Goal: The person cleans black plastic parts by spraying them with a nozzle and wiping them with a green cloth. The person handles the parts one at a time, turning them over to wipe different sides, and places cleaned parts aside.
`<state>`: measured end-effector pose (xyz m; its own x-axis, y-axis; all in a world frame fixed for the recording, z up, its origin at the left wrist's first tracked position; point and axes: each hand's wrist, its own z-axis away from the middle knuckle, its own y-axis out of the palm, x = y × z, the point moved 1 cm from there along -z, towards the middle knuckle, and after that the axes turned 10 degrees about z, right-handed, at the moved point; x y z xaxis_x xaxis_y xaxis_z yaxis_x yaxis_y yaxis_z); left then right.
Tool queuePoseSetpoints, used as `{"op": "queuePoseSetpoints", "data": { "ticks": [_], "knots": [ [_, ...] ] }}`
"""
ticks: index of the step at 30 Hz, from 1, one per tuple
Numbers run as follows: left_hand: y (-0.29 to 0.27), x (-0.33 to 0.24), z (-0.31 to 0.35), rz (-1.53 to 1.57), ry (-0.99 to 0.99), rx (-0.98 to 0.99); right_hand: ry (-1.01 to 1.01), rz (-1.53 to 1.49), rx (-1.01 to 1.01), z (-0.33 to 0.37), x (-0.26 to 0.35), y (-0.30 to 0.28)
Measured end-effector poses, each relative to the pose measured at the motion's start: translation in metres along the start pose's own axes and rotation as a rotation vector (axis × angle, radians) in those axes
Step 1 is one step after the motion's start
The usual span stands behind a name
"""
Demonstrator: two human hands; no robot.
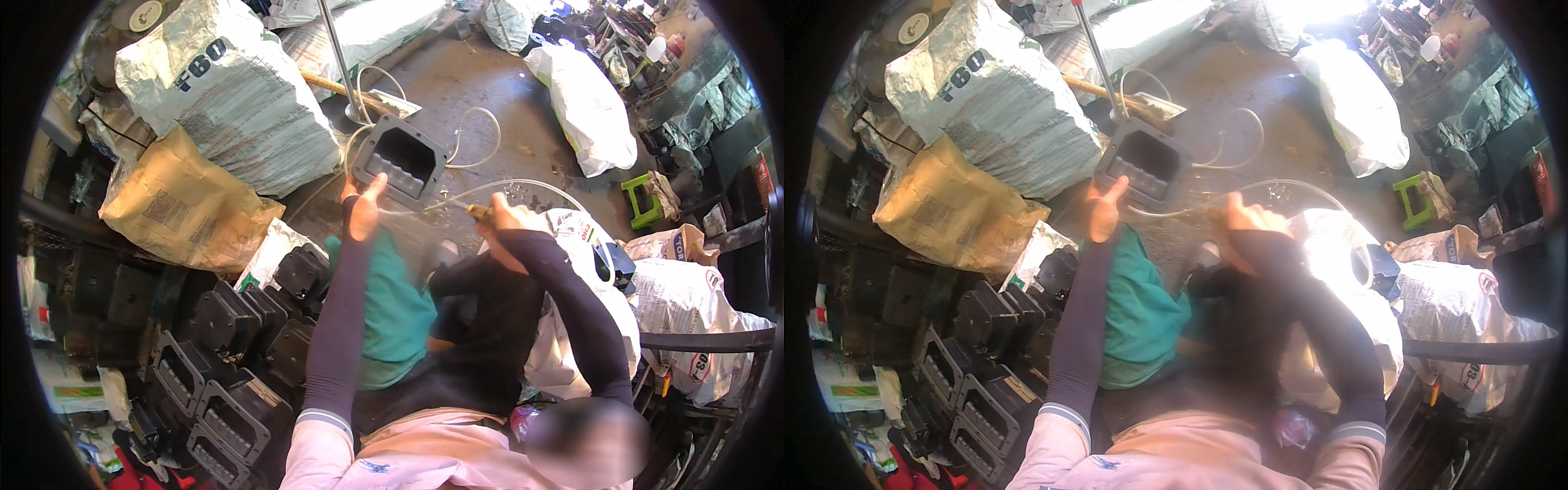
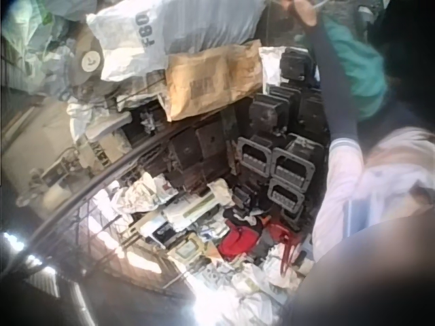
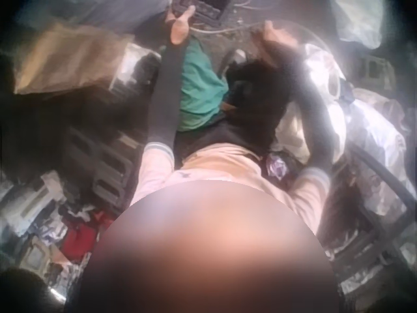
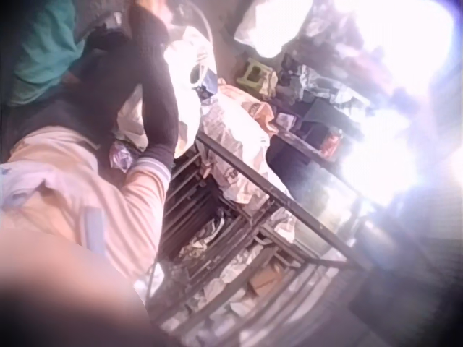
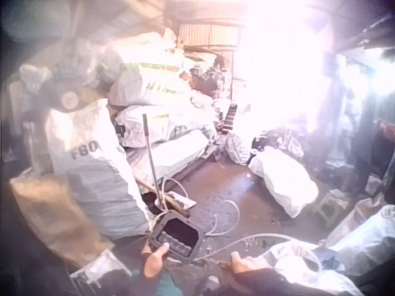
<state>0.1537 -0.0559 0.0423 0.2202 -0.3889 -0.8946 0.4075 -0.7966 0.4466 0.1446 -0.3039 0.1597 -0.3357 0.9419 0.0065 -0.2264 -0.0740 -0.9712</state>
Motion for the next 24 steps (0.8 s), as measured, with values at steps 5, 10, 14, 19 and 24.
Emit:
{"op": "queuePoseSetpoints", "data": {
  "ticks": [5, 10, 14, 19, 24],
  "knots": [
    [-0.012, 0.020, -0.013, 0.282, -0.128, -0.002, 0.022, -0.064, 0.018, -0.007, -0.015, -0.001],
    [-0.018, 0.040, -0.024, 0.377, -0.248, 0.187, -0.040, -0.227, 0.093, -0.028, -0.007, -0.017],
    [-0.009, 0.035, -0.013, 0.510, -0.416, 0.182, -0.035, -0.340, 0.123, -0.055, 0.007, -0.024],
    [-0.003, 0.022, -0.012, 0.417, -0.438, 0.211, -0.080, -0.451, 0.242, -0.066, 0.011, -0.031],
    [-0.011, 0.031, -0.014, 0.445, -0.329, 0.184, -0.190, -0.232, 0.432, -0.048, -0.005, -0.029]
  ]
}}
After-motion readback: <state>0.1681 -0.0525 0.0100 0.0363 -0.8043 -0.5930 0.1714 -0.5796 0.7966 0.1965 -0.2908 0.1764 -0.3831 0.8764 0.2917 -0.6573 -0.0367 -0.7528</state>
